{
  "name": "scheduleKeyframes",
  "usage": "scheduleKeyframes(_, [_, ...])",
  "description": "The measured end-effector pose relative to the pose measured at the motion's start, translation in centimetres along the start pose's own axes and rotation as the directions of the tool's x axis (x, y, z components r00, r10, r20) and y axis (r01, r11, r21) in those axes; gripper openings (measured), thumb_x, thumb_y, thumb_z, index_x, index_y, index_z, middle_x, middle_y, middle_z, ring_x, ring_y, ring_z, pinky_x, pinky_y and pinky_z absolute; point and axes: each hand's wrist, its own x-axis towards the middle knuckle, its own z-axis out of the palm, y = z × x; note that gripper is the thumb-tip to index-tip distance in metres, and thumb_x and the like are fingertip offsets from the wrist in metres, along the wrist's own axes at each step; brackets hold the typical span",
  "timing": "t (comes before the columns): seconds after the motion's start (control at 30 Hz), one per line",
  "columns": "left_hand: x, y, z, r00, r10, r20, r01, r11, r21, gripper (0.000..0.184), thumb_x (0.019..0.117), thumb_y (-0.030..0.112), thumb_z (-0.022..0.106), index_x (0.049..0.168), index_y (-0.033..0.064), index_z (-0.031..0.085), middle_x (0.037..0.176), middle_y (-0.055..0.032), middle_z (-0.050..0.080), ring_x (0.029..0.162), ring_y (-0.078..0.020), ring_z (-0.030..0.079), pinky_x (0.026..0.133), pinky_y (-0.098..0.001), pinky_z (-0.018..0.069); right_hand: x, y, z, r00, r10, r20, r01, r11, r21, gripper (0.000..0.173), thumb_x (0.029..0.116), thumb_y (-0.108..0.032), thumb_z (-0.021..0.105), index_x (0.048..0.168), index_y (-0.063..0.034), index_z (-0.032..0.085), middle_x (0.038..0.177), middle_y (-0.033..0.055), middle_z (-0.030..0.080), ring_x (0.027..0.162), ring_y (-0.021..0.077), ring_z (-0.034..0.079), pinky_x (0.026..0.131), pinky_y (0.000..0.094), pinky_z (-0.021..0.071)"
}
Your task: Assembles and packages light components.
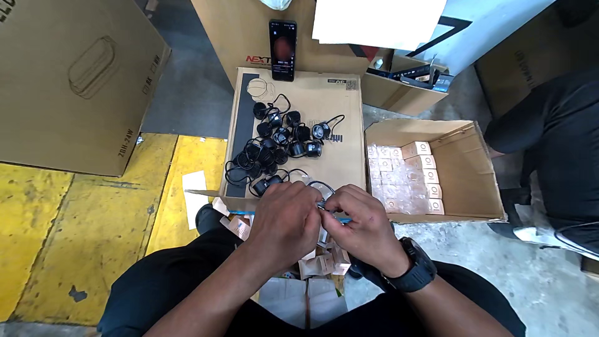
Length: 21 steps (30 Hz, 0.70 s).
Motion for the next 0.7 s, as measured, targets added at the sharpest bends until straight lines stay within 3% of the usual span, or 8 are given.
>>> scheduleKeyframes(0.47, [0.00,-0.12,0.23,1.000,-0.009,-0.014,0.009,1.000,0.005,0.021,0.1008,0.028,0.059,0.086,0.0156,0.067,0.072,0.0074,0.063,0.068,-0.0049,0.058,0.079,-0.0330,0.0484,0.04,0.04,0.01,1.000,0.007,-0.004,-0.007,1.000,-0.003,0.012,0.0926,-0.022,0.068,0.085,-0.0128,0.071,0.082,-0.0033,0.066,0.079,0.0053,0.063,0.068,0.0226,0.0532])
scheduleKeyframes(0.7, [-0.05,-0.15,0.14,1.000,0.013,-0.013,-0.013,1.000,0.007,0.035,0.1013,0.031,0.059,0.070,0.0151,0.054,0.061,0.0048,0.053,0.059,-0.0077,0.053,0.073,-0.0336,0.0466,0.03,0.00,-0.08,1.000,0.010,-0.012,-0.009,1.000,0.007,0.013,0.0925,-0.023,0.069,0.085,-0.0127,0.070,0.082,-0.0034,0.066,0.079,0.0054,0.064,0.068,0.0233,0.0539])
